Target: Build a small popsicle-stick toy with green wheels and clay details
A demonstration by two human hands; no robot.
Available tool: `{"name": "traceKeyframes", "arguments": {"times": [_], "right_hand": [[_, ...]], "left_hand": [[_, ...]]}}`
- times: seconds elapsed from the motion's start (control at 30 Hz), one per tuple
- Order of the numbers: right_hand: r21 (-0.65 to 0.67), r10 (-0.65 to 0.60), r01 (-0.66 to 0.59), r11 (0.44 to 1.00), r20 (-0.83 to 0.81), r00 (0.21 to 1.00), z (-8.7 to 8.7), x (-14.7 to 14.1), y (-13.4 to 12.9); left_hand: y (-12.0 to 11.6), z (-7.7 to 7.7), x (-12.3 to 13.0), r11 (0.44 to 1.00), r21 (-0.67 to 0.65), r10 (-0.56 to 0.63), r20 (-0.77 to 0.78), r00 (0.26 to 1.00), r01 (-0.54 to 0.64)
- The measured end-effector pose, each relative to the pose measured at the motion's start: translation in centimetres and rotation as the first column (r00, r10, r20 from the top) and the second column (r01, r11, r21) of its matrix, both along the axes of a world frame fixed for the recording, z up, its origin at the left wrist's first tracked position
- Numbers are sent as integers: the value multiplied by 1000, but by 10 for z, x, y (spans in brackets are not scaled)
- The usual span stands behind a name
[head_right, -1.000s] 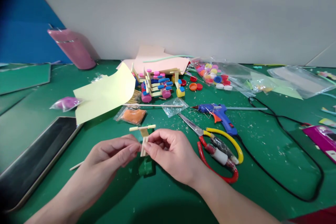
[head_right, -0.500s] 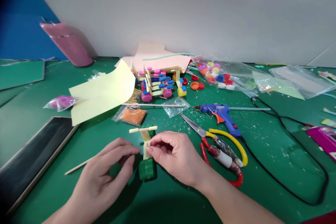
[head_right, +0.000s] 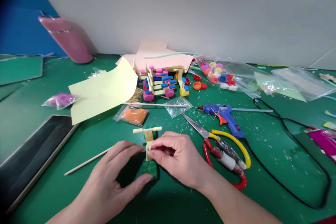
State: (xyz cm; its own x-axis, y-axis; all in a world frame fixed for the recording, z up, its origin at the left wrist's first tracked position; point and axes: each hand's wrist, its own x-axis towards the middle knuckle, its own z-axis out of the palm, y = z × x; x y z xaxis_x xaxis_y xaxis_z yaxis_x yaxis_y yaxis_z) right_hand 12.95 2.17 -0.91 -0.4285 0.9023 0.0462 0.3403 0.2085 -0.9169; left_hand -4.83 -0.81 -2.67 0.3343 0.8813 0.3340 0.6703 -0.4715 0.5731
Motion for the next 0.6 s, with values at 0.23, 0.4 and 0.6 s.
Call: {"name": "traceKeyframes", "arguments": {"times": [0.23, 0.4, 0.6], "right_hand": [[-4, 0, 0, 1000, -9, 1000, -1, 2, 2], [-16, 5, -5, 1000, -7, 1000, -1, 3, 2], [2, 17, -17, 1000, 26, 1000, -1, 3, 3]], "left_hand": [[1, 0, -1, 1000, -11, -16, -43, 999, 16], [1, 0, -3, 999, -26, -35, -38, 999, 34], [2, 0, -4, 998, -24, -58, -50, 997, 57]]}}
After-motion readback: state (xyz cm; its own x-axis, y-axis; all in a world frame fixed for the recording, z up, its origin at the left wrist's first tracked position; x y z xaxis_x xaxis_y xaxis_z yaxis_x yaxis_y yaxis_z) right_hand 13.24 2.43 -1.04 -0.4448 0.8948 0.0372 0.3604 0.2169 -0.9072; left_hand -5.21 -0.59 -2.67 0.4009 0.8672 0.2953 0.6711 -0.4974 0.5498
